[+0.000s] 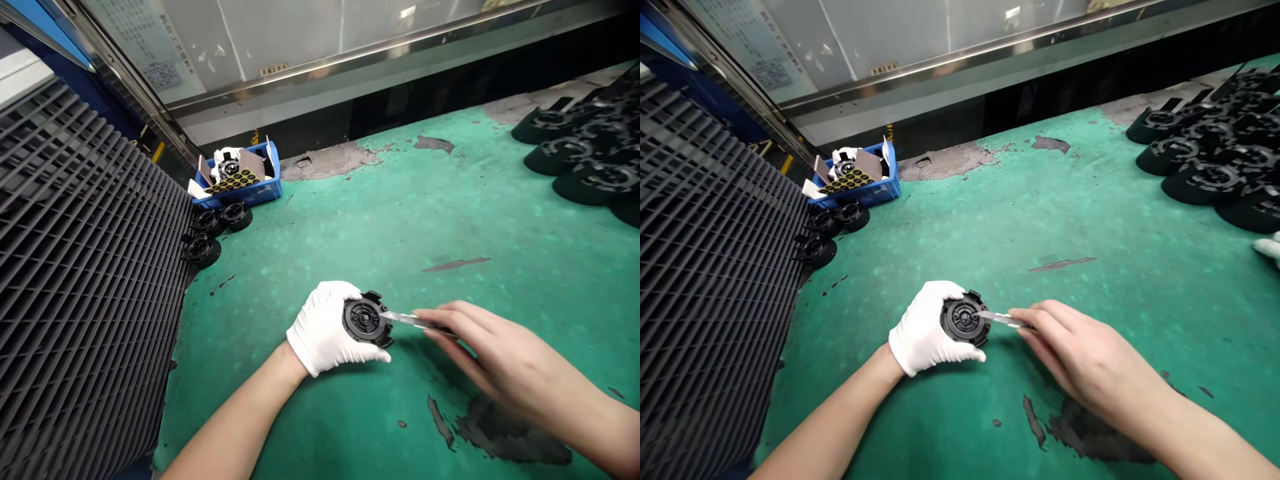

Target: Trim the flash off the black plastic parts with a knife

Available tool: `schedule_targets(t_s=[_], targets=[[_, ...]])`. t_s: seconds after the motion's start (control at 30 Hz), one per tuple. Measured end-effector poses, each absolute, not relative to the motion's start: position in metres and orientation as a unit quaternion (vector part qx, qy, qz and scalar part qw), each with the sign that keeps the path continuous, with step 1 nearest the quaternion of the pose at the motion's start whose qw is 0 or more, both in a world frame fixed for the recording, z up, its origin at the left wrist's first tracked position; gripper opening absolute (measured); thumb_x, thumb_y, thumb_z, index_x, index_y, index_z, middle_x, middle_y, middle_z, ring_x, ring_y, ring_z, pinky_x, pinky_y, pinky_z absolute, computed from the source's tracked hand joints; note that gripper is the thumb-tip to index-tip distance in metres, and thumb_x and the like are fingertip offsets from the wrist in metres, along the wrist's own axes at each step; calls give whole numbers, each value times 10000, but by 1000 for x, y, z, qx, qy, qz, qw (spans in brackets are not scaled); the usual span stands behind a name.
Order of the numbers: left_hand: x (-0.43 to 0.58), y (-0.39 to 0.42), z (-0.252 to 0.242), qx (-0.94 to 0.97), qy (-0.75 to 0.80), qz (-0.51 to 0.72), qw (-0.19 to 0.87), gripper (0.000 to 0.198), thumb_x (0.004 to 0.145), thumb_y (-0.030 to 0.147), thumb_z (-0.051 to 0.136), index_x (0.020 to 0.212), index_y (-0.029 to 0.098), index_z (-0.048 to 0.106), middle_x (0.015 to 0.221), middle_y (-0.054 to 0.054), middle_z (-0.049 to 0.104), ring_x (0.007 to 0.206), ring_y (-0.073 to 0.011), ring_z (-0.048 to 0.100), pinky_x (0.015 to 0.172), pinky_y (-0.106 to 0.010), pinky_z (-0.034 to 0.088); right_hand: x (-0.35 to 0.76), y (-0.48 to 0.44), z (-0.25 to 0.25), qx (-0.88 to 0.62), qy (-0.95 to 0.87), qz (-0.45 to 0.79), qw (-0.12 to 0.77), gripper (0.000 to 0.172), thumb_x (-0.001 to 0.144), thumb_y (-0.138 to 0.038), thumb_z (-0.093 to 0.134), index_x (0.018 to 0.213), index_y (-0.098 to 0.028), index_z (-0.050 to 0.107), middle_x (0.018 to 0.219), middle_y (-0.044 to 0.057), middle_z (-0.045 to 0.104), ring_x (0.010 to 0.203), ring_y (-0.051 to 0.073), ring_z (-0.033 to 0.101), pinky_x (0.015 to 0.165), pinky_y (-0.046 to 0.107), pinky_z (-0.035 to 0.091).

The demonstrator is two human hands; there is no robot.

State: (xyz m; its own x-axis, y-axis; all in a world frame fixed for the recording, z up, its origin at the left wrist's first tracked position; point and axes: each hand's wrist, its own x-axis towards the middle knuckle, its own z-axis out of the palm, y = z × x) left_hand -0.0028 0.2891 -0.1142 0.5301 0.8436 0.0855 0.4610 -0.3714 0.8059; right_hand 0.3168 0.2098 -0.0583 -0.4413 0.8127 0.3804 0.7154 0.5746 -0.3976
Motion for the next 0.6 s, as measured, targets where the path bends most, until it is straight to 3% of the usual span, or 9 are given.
schedule_targets(t_s=[0.13,0.23,0.33,0.43,0.5,0.6], targets=[[-8,283,-136,817,370,297,327,1199,418,1032,1204,1204,279,700,1503,-240,826,1459,-518,849,1221,-710,758,319,195,-56,-492,-820,100,275,301,1251,-203,683,1500,-331,793,1238,70,950,959,283,944,842,380,769],[-10,281,-147,829,347,292,327,1195,480,1087,1156,1214,281,667,1424,-210,826,1339,-461,885,1157,-651,777,316,182,-57,-491,-828,79,259,307,1272,-277,669,1548,-323,797,1233,74,950,932,287,939,772,387,755],[-11,281,-147,833,362,261,327,1329,501,1126,1115,1413,241,726,1367,-178,823,1250,-440,894,1156,-643,771,317,178,-58,-487,-837,67,239,361,1286,-277,618,1609,-310,775,1239,74,938,895,263,922,695,374,719],[-9,284,-135,843,377,223,311,1545,523,1152,1076,1694,215,709,1480,-221,834,1411,-525,861,1297,-731,708,321,184,-59,-468,-854,62,218,470,1247,-180,583,1662,-321,753,1212,72,918,827,244,891,627,361,673],[-6,288,-125,852,364,208,313,1478,575,1166,1044,1674,216,766,1486,-234,864,1443,-553,856,1324,-741,689,322,186,-59,-462,-860,61,206,605,1204,-123,584,1746,-353,721,1226,79,917,820,254,885,610,362,657],[-1,293,-115,867,312,178,344,1083,747,1114,1014,1407,260,910,1257,-159,928,1256,-488,924,1226,-655,728,318,179,-59,-467,-859,71,199,793,1164,-82,549,1894,-383,625,1261,103,925,846,281,902,607,361,662]])
